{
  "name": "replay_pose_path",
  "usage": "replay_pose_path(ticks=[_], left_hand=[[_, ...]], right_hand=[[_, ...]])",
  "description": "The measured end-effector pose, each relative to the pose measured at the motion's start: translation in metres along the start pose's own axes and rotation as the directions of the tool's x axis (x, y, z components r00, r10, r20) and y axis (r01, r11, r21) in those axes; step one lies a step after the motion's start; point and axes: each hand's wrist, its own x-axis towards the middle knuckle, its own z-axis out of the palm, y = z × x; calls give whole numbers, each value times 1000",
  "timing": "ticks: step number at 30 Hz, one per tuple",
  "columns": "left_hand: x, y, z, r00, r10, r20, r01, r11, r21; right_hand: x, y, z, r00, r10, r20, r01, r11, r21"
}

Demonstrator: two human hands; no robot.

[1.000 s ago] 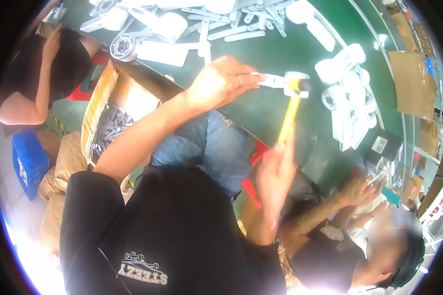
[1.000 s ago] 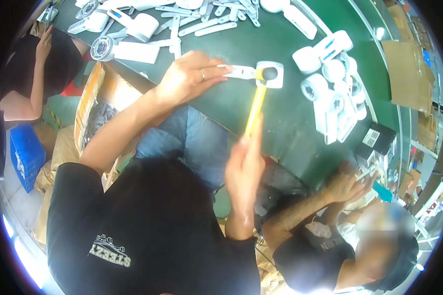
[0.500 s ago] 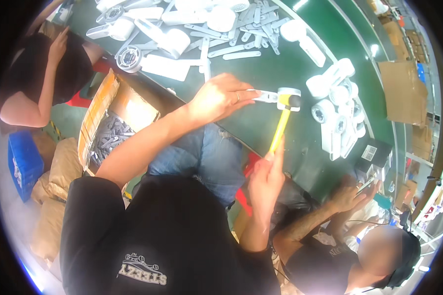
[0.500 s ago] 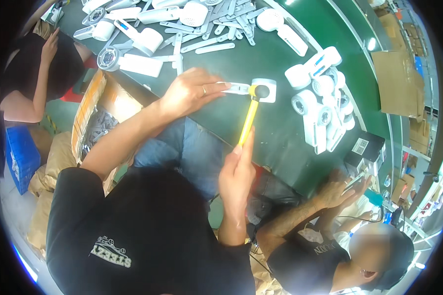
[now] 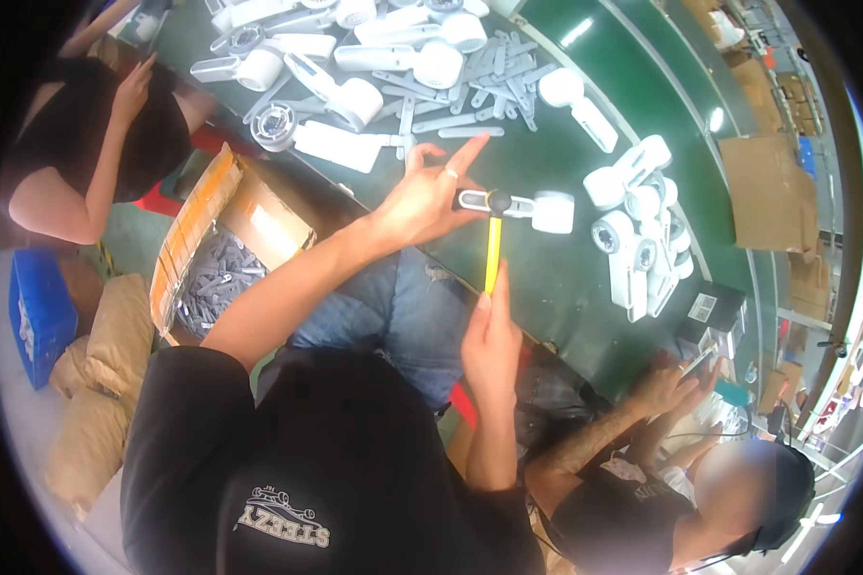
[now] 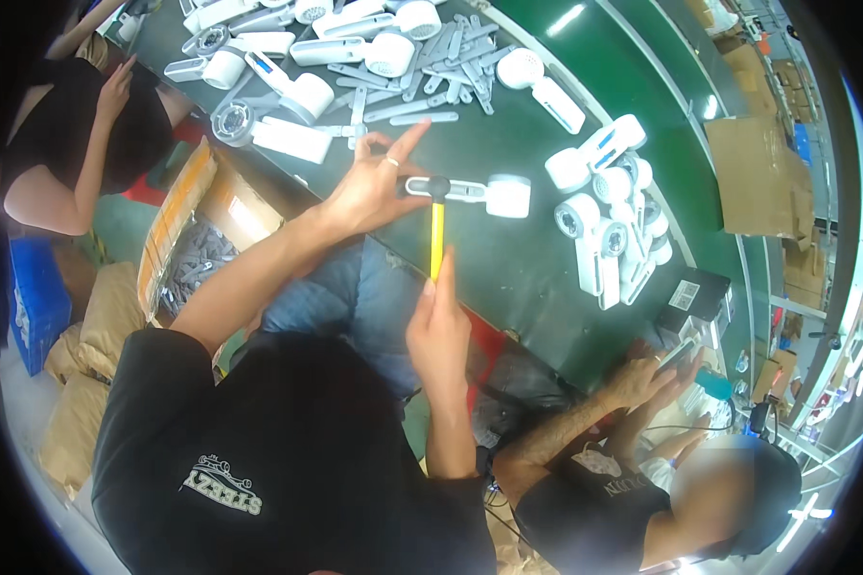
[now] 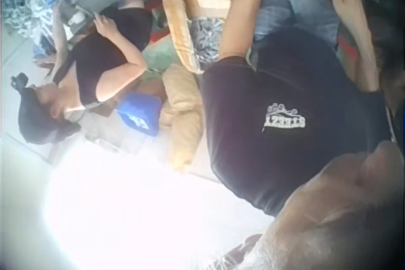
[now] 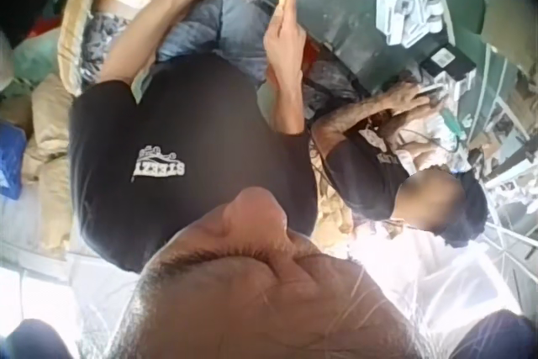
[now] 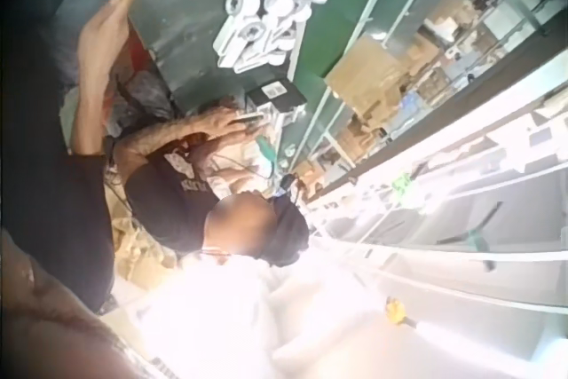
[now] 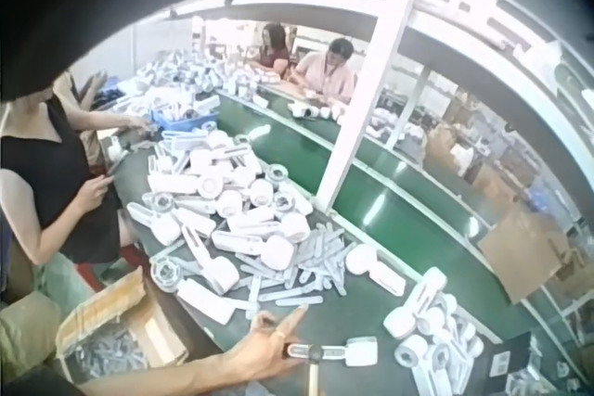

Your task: The recorder is using a small hammer to assemble plastic components on an industrial assembly line.

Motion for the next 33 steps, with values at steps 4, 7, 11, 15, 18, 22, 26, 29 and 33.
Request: replay_pose_path(ticks=[4,7,11,15,18,22,26,29,33], left_hand=[[3,-2,6,1000,2,23,-2,1000,-4],[2,-3,7,995,98,-7,-98,995,28],[-1,11,-32,932,276,-236,-256,960,111],[-22,-1,-140,860,162,-484,-71,977,201],[-32,-37,-217,677,-146,-721,323,940,113],[-9,-115,-295,503,-293,-813,688,705,172],[11,-199,-327,392,-291,-873,771,622,139],[37,-236,-328,407,-335,-850,775,620,127],[35,-316,-337,541,-282,-792,643,746,174]], right_hand=[[3,2,1,999,24,-43,-20,995,100],[7,46,5,995,-74,-69,80,993,85],[6,48,-22,961,222,-166,-56,740,670],[31,57,-26,939,306,-156,-109,695,711],[37,68,-19,940,310,-141,-105,657,746],[42,68,-17,946,298,-129,-100,647,756],[38,81,-14,948,286,-138,-87,651,754],[35,93,-10,941,284,-183,-44,639,768],[32,92,-9,940,309,-147,-87,631,771]])
